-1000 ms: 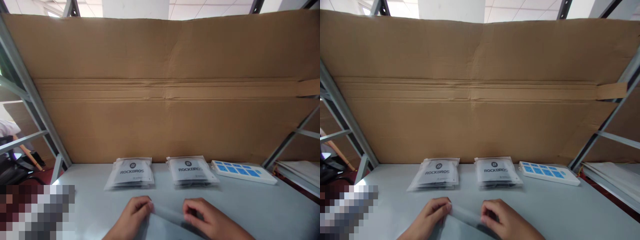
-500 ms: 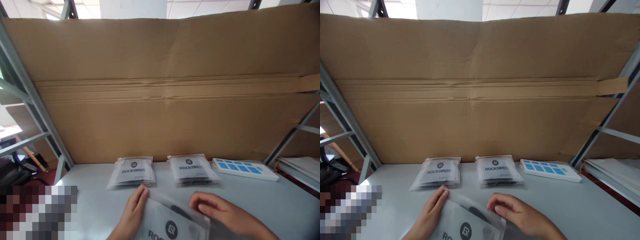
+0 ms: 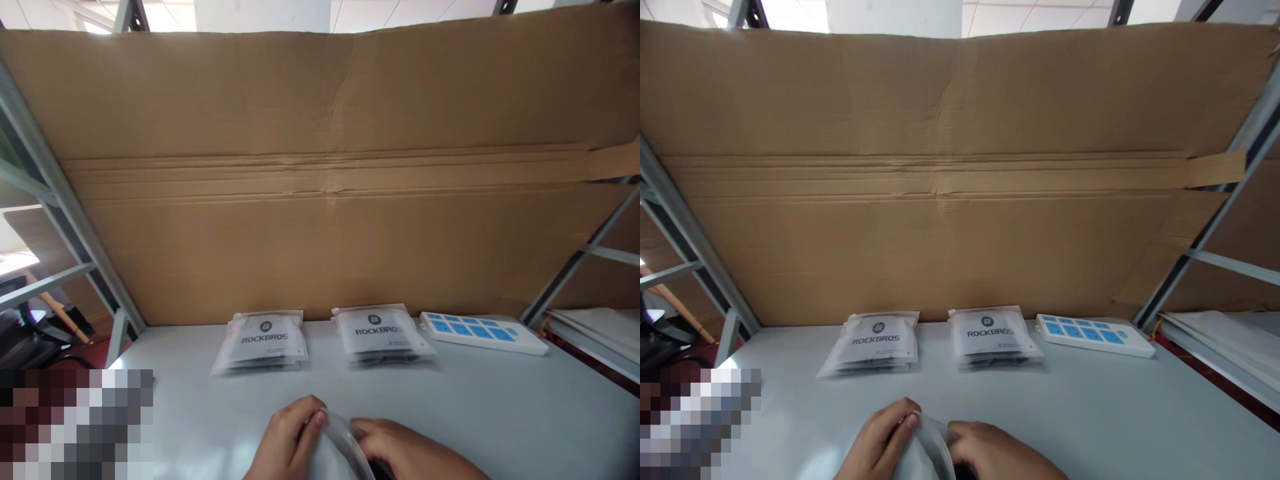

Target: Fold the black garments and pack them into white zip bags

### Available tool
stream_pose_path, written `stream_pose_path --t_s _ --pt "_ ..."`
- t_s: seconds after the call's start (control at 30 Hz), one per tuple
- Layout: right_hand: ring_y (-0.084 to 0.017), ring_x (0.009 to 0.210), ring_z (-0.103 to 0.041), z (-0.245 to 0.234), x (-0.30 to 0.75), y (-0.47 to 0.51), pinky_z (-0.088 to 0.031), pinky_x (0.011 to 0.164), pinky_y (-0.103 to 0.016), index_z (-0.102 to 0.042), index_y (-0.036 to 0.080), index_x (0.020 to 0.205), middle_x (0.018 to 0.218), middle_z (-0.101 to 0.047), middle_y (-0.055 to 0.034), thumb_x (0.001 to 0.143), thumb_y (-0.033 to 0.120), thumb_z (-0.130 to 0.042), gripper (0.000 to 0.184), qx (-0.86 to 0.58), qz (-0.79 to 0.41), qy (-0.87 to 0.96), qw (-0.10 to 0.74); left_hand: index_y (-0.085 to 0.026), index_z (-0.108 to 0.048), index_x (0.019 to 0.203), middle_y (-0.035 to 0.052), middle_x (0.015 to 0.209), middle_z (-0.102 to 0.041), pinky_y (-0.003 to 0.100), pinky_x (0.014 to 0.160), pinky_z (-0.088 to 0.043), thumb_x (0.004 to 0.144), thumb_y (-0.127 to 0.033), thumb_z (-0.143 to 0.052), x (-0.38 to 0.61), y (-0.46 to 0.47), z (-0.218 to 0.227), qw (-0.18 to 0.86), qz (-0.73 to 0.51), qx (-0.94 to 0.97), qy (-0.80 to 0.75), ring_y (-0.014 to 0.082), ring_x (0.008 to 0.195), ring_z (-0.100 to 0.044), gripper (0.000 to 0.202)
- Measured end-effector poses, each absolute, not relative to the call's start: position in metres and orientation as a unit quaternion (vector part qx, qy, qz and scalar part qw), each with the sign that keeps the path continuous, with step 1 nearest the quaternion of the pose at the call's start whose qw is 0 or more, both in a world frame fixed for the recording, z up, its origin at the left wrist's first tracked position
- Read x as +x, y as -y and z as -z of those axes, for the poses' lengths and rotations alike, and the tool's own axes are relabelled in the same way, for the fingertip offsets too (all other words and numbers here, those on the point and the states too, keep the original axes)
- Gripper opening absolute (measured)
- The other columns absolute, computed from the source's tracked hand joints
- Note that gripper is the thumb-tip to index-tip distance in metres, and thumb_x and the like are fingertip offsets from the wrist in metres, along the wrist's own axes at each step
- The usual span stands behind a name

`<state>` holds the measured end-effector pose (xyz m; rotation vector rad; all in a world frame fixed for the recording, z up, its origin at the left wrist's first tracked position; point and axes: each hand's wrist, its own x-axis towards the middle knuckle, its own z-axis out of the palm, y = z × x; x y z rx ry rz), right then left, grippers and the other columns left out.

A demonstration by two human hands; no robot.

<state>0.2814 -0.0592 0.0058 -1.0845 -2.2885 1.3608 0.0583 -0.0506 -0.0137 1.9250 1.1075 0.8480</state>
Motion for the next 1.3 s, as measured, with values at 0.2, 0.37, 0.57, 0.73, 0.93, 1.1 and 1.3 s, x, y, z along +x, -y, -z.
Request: stream_pose_path --t_s 0.2,0.37,0.57,0.73,0.93,1.1,1.3 --pt "-0.026 0.1 -0.064 -0.014 0.294 0.054 -0.05 0.091 -0.035 -0.075 0.021 0.098 0.11 -0.069 -0.0075 0.072 0.034 -0.069 0.029 -0.385 -0.463 0.779 0.175 -0.023 -0.054 0.08 0.0009 0.072 -0.06 0.025 0.068 -0.044 0.103 -0.054 -0.033 0.054 0.048 0.008 0.362 -0.313 0.768 -0.427 0.0183 0.067 -0.056 0.044" --pt "-0.037 0.127 -0.055 0.007 0.324 0.035 -0.039 0.111 -0.051 -0.062 0.017 0.129 0.136 -0.062 -0.0167 0.072 0.053 -0.072 0.069 -0.506 -0.47 0.658 0.299 -0.023 -0.059 0.081 0.0009 0.078 -0.065 0.025 0.072 -0.042 0.101 -0.04 -0.037 0.028 0.032 -0.012 0.324 -0.231 0.8 -0.449 0.0195 0.075 -0.061 0.035" --pt "-0.035 0.123 -0.058 0.008 0.342 0.023 -0.047 0.103 -0.044 -0.058 0.021 0.124 0.127 -0.066 -0.0134 0.066 0.073 -0.073 0.079 -0.557 -0.477 0.59 0.337 -0.024 -0.069 0.081 0.0019 0.082 -0.072 0.027 0.072 -0.042 0.094 -0.04 -0.045 -0.033 0.002 -0.034 0.247 -0.123 0.815 -0.51 0.0228 0.08 -0.065 0.031" --pt "-0.023 0.086 -0.066 0.001 0.349 0.025 -0.05 0.072 -0.032 -0.057 0.026 0.119 0.087 -0.068 -0.0003 0.078 0.077 -0.059 0.066 -0.537 -0.543 0.597 0.245 -0.025 -0.071 0.077 0.0019 0.076 -0.073 0.026 0.068 -0.041 0.088 -0.041 -0.049 -0.068 -0.005 -0.045 0.199 -0.079 0.787 -0.579 0.0221 0.071 -0.064 0.029" --pt "-0.016 0.065 -0.051 0.005 0.36 0.023 -0.038 0.056 -0.027 -0.064 0.023 0.109 0.068 -0.051 0.0052 0.068 0.076 -0.067 0.067 -0.548 -0.529 0.626 0.168 -0.025 -0.07 0.079 0.0033 0.077 -0.074 0.027 0.063 -0.039 0.089 -0.036 -0.047 -0.08 -0.003 -0.05 0.124 -0.023 0.765 -0.632 0.0229 0.068 -0.066 0.028" --pt "-0.011 0.056 -0.037 0.004 0.35 0.022 -0.028 0.051 -0.024 -0.058 0.022 0.08 0.06 -0.038 0.0087 0.072 0.072 -0.067 0.051 -0.516 -0.513 0.668 0.158 -0.021 -0.07 0.092 0.0101 0.097 -0.074 0.036 0.077 -0.043 0.094 -0.028 -0.045 -0.05 0.012 -0.058 -0.059 -0.013 0.753 -0.655 0.0304 0.089 -0.068 0.026" --pt "-0.01 0.055 -0.035 0.005 0.348 0.019 -0.026 0.049 -0.023 -0.047 0.024 0.071 0.059 -0.037 0.0093 0.072 0.073 -0.067 0.054 -0.5 -0.524 0.672 0.151 -0.019 -0.067 0.093 0.0095 0.091 -0.07 0.039 0.078 -0.048 0.099 -0.025 -0.045 0.021 0.039 -0.065 -0.111 -0.035 0.827 -0.551 0.0295 0.086 -0.067 0.024"
